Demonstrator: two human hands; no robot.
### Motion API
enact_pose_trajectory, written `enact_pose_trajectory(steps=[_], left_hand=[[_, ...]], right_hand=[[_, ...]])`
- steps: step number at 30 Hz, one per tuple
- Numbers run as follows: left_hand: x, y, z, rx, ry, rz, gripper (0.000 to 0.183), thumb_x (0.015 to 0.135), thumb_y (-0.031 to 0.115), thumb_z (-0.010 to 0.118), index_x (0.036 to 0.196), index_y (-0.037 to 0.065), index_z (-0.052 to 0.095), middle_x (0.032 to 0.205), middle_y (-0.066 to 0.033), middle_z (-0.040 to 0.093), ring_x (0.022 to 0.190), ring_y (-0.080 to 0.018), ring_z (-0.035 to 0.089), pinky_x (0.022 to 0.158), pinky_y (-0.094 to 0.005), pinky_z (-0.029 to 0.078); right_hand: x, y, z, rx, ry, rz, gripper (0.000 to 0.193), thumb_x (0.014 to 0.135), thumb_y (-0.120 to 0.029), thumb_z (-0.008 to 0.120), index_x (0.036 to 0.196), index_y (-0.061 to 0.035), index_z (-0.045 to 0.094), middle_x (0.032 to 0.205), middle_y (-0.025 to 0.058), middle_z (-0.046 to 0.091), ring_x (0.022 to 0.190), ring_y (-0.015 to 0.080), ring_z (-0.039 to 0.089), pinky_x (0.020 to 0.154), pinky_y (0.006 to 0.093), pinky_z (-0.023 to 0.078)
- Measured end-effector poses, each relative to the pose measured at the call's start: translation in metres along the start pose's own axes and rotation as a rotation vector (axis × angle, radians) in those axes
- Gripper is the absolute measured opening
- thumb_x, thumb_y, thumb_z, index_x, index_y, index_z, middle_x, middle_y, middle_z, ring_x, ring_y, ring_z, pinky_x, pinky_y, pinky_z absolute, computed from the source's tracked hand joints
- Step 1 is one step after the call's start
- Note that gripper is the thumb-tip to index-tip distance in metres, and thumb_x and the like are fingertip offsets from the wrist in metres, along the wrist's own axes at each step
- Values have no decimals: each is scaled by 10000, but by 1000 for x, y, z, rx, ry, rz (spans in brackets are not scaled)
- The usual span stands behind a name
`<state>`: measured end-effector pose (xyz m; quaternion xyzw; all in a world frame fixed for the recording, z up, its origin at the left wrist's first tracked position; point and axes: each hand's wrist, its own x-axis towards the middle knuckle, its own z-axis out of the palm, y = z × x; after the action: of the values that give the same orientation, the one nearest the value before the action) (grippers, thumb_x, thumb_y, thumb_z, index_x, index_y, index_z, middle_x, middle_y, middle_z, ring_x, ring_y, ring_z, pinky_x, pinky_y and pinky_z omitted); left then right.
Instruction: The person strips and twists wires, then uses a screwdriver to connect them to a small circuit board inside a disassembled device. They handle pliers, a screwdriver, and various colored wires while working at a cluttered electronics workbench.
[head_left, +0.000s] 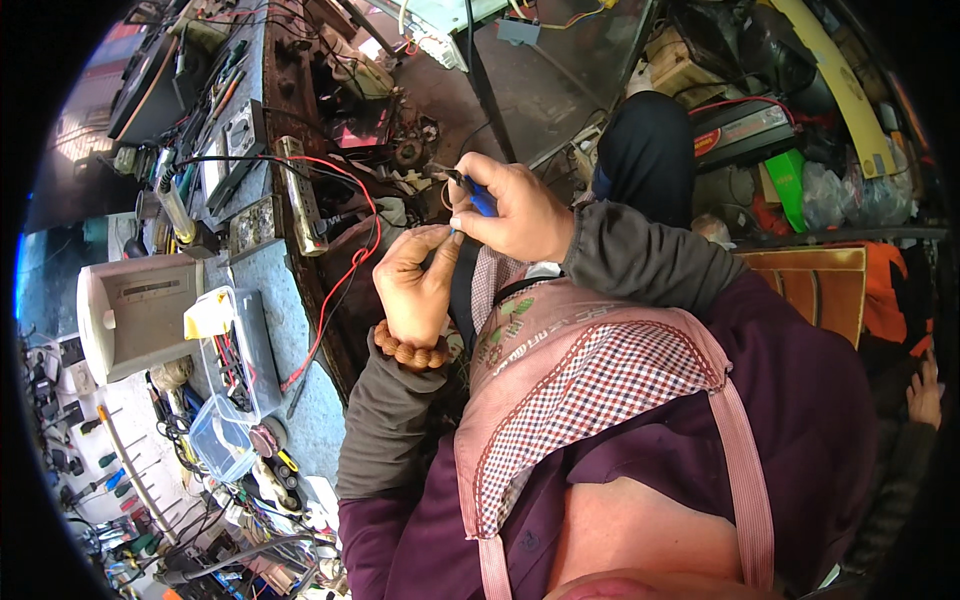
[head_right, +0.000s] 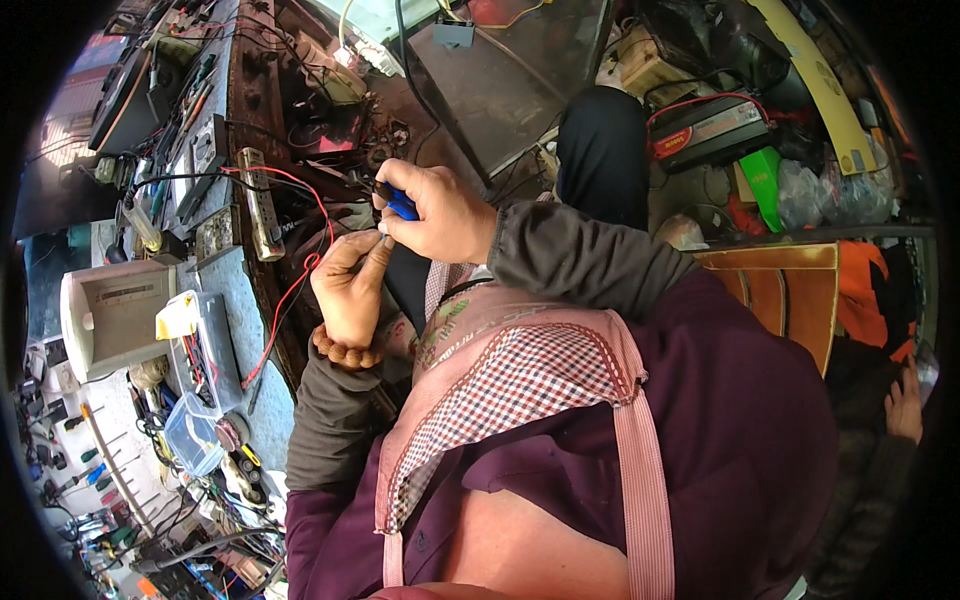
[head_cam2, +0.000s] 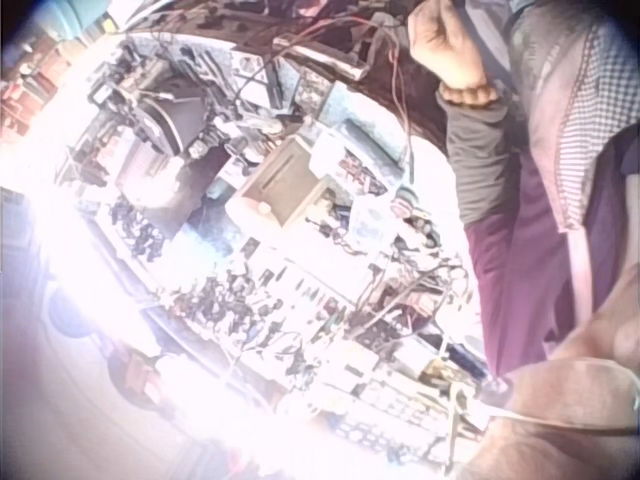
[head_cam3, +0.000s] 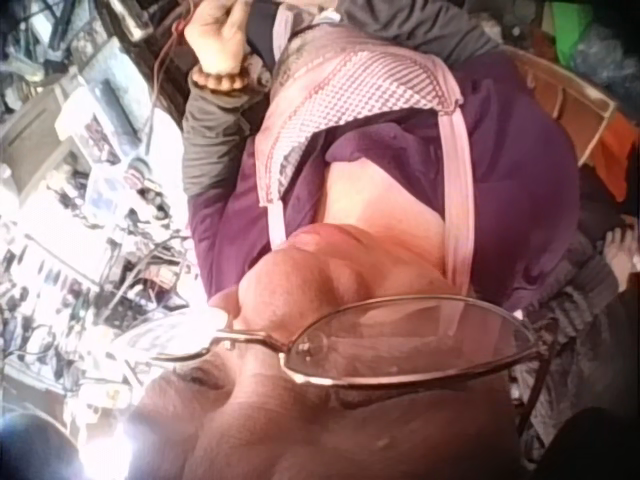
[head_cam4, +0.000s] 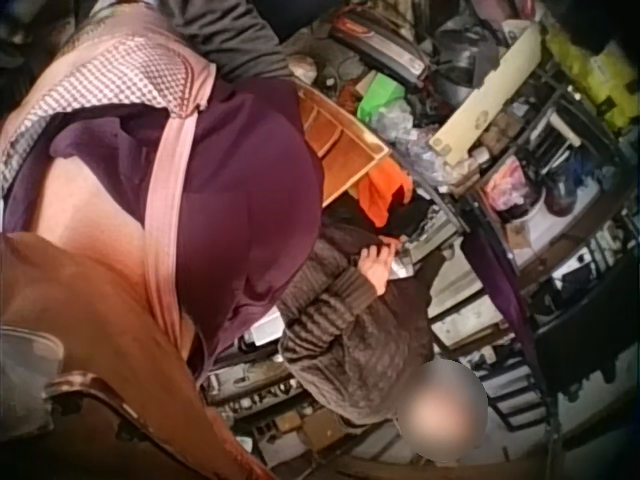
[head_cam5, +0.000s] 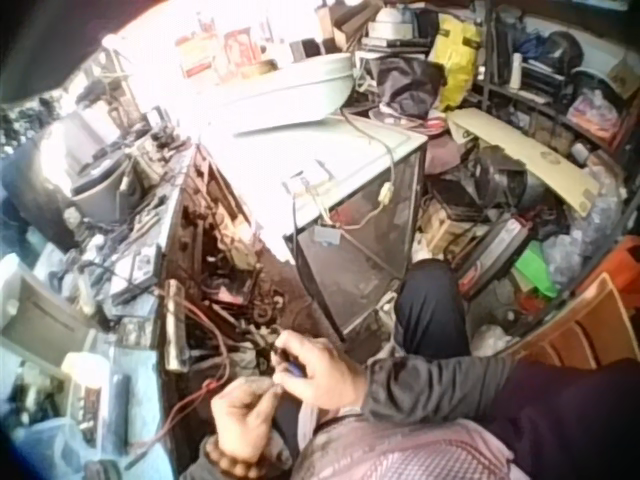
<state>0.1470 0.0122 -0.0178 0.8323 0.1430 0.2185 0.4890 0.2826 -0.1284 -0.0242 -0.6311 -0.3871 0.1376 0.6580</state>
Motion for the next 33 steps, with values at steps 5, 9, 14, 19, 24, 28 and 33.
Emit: enact_pose_trajectory(steps=[5,9,14,19,24,28,33], left_hand=[[-3,-5,2,6,98,26,105,869,-39,846,935,-40,764,924,-113,773,811,-149,700,772,-284,561],[-5,-6,1,-281,67,-229,94,877,-34,851,930,-39,773,893,-63,770,805,-89,656,763,-256,542],[0,-8,-4,-402,9,-420,92,903,-7,846,954,-37,777,886,-37,759,786,-76,627,752,-238,512],[6,-11,-5,-482,-35,-438,108,952,53,812,984,-42,772,887,-47,750,795,-96,633,770,-258,509],[3,-25,-9,-445,-37,-404,122,1016,104,746,1032,-16,739,921,-48,741,834,-117,646,804,-283,517],[5,-37,-7,-543,3,-310,119,1055,127,705,1054,12,737,973,-48,760,848,-117,656,814,-278,525],[10,-37,-4,-600,60,-317,138,1101,155,639,1038,47,697,999,-53,754,883,-121,667,856,-277,544]], right_hand=[[0,11,10,183,33,127,205,889,-36,726,1042,-18,592,821,75,679,721,161,669,674,331,531],[3,11,11,688,111,565,167,900,-38,728,989,-68,591,838,46,667,695,131,632,613,291,500],[-2,26,2,727,167,656,165,918,-42,726,1009,-73,592,847,55,663,685,145,631,608,302,505],[-5,33,-1,618,113,698,147,911,-67,733,1000,-83,617,844,36,663,692,130,632,600,289,494],[-11,37,-4,541,35,766,151,918,-95,734,1028,-79,633,836,1,636,693,105,615,602,267,457],[-16,42,-9,564,-18,753,162,949,-89,714,1068,-52,611,852,-12,577,704,91,556,607,272,435],[-24,48,-23,517,-14,797,162,957,-109,713,1075,-57,614,871,-12,587,728,87,554,624,263,435]])
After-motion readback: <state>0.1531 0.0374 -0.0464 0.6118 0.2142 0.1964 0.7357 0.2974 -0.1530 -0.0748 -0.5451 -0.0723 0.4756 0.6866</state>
